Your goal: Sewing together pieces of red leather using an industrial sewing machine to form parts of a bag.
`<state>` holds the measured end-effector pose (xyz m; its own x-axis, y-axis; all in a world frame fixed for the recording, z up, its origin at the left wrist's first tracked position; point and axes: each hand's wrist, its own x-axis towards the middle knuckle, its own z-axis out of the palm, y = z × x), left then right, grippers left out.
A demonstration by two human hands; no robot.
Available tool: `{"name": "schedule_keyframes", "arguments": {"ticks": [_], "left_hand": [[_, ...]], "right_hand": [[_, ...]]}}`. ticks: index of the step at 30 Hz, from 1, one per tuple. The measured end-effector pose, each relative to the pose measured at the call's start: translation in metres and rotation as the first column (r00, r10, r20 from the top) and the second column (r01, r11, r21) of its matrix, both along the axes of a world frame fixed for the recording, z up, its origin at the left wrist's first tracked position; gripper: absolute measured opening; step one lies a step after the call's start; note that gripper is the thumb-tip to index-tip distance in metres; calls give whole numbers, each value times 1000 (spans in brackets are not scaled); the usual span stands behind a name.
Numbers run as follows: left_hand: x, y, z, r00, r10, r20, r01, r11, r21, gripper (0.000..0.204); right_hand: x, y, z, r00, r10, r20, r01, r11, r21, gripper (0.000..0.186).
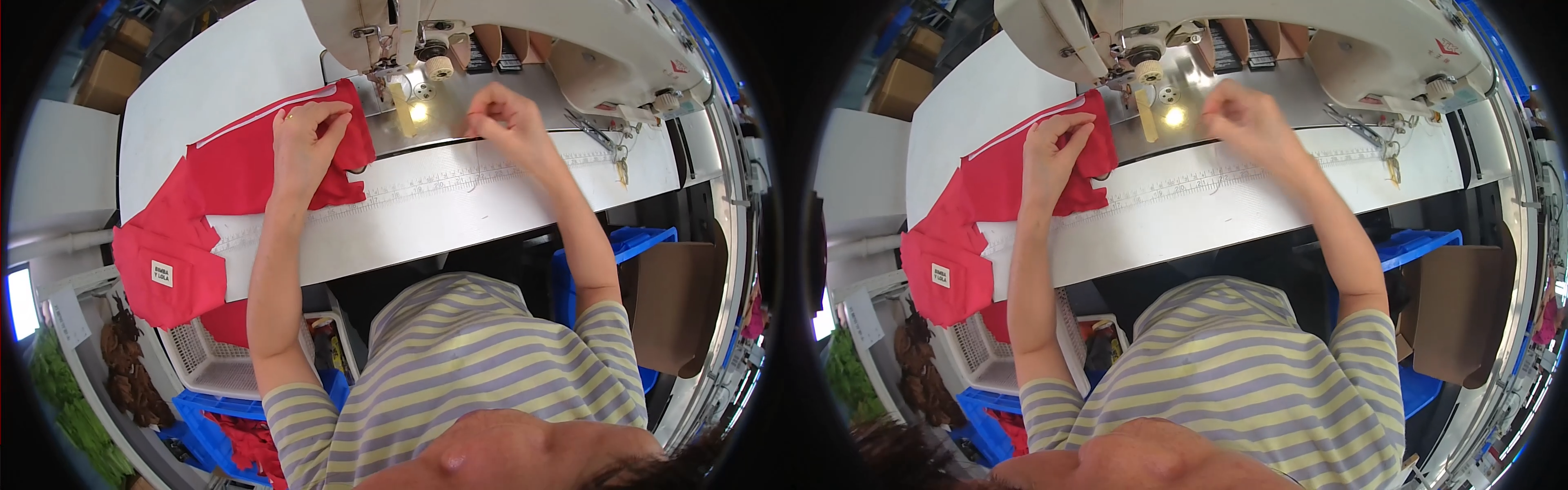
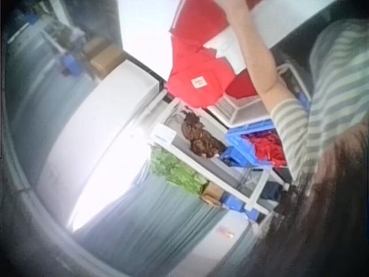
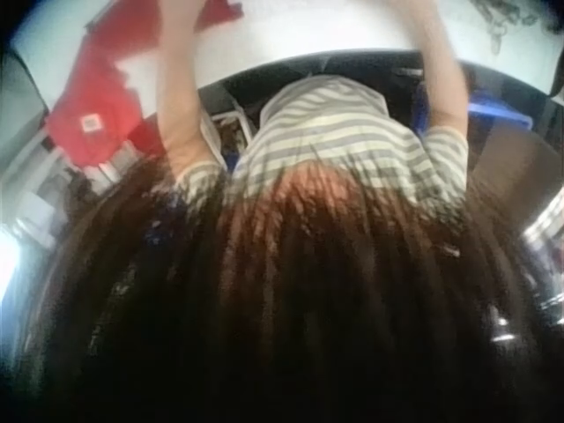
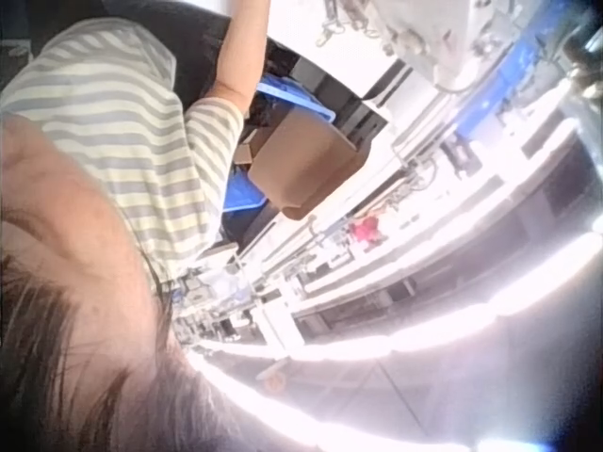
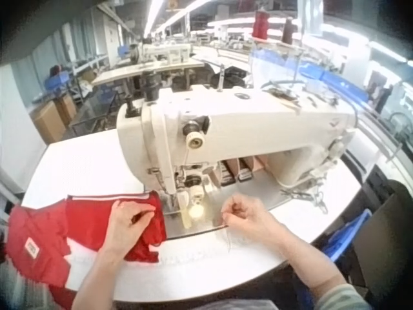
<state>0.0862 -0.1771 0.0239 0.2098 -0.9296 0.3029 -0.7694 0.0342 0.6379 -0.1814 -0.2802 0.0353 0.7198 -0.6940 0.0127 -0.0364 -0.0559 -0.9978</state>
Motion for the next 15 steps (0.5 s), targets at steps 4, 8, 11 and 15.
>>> {"name": "schedule_keyframes", "arguments": {"ticks": [4,8,11,15], "left_hand": [[4,0,1,999,8,-36,-10,999,-50,16],[11,10,15,999,-9,-35,5,994,-113,15],[16,34,28,995,-34,-93,25,995,-99,14],[24,68,24,979,-144,146,143,990,12,19]], "right_hand": [[-42,-24,-14,888,-410,-209,286,846,-450,9],[-48,-24,-26,756,-640,-136,177,400,-899,15],[-50,-22,-31,764,-636,-104,137,317,-939,16],[-42,-13,-29,852,-511,-117,142,441,-886,16]]}}
